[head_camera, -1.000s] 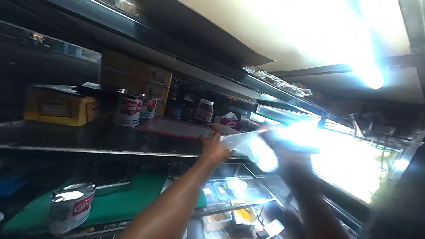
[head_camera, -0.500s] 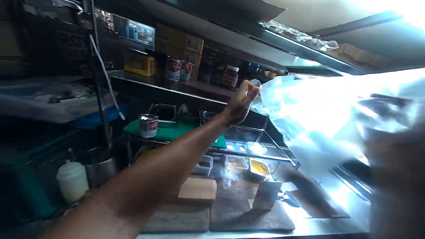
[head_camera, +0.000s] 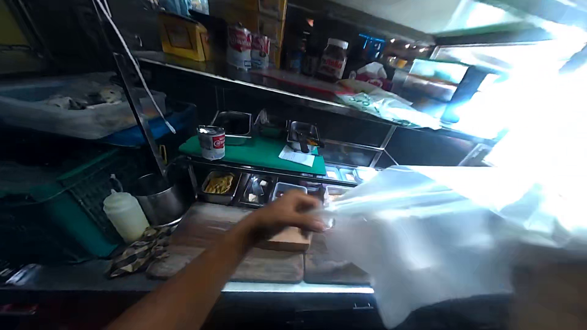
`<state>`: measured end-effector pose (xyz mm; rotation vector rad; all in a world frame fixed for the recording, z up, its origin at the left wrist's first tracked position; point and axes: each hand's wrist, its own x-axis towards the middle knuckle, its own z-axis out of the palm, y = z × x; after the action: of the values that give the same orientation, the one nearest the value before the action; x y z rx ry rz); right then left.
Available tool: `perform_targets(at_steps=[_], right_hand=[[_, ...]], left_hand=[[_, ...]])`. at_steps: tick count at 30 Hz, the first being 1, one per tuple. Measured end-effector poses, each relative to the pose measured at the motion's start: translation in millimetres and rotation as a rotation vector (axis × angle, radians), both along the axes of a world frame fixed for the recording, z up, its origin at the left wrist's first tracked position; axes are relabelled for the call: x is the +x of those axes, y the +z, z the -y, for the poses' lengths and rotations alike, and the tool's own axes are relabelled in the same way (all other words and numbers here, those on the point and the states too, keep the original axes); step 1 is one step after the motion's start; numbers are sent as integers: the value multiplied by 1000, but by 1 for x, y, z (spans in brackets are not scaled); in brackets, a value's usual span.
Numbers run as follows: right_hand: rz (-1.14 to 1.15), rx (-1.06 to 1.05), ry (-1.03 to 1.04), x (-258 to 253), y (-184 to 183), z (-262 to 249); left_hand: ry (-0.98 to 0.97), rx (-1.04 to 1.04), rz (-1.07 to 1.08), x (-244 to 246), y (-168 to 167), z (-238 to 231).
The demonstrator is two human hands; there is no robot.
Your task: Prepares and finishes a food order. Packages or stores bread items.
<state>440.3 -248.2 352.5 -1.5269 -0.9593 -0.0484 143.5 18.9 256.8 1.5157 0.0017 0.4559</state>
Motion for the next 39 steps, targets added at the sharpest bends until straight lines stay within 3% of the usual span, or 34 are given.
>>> perform_targets(at_steps=[2,3,4,6,8,10,12,14,17,21,23,25,28,29,32,35,39], right_hand=[[-479,276,283,-1,-49,-21],[-709,353,319,-10,-72,-39],[-800,356,289,-20,-92,-63],[-679,235,141,-40,-120,-115],[-512,95,24,-52,-140,-155],[-404,-29,-25,-52,-163,-177],[-355,-118,-46,-46,-183,-194],[-355,-205,-85,-41,-205,-212],[-363,-343,-133,-31,-241,-240],[-361,-524,22,-19,-278,-260],[-269,-683,134,-11,-277,-260],[36,-748,187,-12,-255,-255],[438,-530,356,-64,-221,-241],[394,-559,499,-93,-220,-232],[-49,-1002,1004,-143,-252,-227],[-262,-1020,1137,-141,-291,-229],[-160,-1066,1176,-134,-298,-218]], left_hand=[[248,-583,163,-14,-63,-22],[389,-854,235,-10,-87,-17],[453,-1042,263,-4,-103,-6],[440,-1244,303,7,-119,29],[377,-1216,448,7,-128,46],[441,-1157,458,-8,-129,31],[522,-1003,326,-26,-125,10],[453,-875,158,-39,-127,3],[417,-888,-6,-38,-126,7],[777,-902,-165,-30,-147,6],[952,-854,-242,-39,-164,4],[1099,-738,-330,-52,-172,10],[1143,-757,-433,-49,-167,29],[1108,-824,-417,-40,-165,36],[1094,-1105,-282,-10,-169,51],[1255,-1170,-343,-1,-183,59],[1358,-1210,-231,10,-186,68]])
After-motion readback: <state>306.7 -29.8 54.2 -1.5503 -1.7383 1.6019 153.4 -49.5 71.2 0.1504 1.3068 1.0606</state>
